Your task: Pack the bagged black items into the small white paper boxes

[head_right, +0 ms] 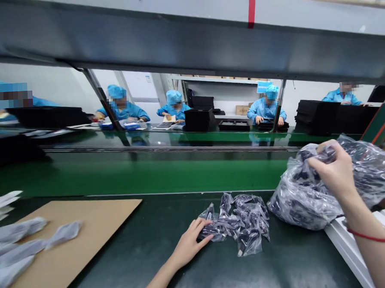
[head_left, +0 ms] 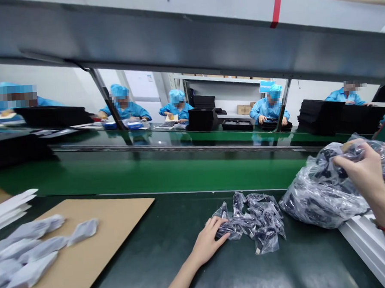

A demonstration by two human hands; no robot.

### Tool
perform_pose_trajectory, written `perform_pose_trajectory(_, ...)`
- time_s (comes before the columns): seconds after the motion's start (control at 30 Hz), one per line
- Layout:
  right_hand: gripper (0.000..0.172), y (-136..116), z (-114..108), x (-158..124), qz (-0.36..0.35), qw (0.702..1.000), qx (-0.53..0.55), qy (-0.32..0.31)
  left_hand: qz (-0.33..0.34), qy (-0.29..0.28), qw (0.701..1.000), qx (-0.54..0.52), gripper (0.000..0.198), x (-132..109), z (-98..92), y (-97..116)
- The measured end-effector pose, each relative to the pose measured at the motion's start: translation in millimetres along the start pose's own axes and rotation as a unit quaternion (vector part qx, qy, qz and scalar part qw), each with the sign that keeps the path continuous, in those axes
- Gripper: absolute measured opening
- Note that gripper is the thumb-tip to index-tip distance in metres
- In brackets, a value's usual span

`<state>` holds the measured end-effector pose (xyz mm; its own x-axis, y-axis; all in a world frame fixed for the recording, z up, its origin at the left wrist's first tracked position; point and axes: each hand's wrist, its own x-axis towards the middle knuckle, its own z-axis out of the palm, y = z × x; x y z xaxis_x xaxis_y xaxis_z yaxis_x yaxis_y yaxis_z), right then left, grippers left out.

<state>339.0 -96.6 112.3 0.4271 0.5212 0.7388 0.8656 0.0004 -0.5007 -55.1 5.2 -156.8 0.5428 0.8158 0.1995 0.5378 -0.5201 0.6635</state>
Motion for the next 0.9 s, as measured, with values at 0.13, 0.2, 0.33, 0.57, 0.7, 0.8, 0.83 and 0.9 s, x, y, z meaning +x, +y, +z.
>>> perform_pose_trajectory(0.13,0.017,-48.5,54.0,-64.4,-0.069,0.984,0.053,-0.154,0.0,0.0,1.0,-0.01,0.032,0.0,0.2,-0.3)
perform_pose_trajectory(0.2,0.015,-53.5,97.9,-107.4,-0.1,0.958,0.066,-0.26,-0.001,0.002,1.0,-0.013,0.033,-1.0,0.1,0.4)
perform_pose_trajectory(0.33,0.04,-31.4,163.6,-170.8,-0.123,0.902,0.067,-0.408,-0.002,0.009,1.0,-0.02,0.032,-2.6,-0.2,2.4)
perform_pose_trajectory(0.57,0.074,3.2,151.6,-182.5,-0.099,0.9,0.086,-0.416,-0.009,0.052,0.998,-0.014,0.041,-3.1,-3.2,3.7)
perform_pose_trajectory(0.7,0.071,-18.1,130.6,-212.4,-0.129,0.866,0.164,-0.455,0.052,0.047,0.987,-0.142,0.062,-14.3,13.2,24.8)
perform_pose_trajectory(0.8,0.069,-39.9,132.7,-242.0,-0.056,0.802,0.277,-0.527,0.149,-0.079,0.937,-0.306,0.082,-23.6,36.6,48.0)
perform_pose_trajectory(0.83,0.069,-45.3,134.9,-249.0,-0.019,0.784,0.304,-0.542,0.165,-0.103,0.92,-0.339,0.086,-25.4,42.7,55.1)
perform_pose_trajectory(0.9,0.07,-51.7,137.7,-257.2,0.023,0.76,0.331,-0.559,0.155,-0.143,0.904,-0.372,0.083,-27.3,48.8,67.1)
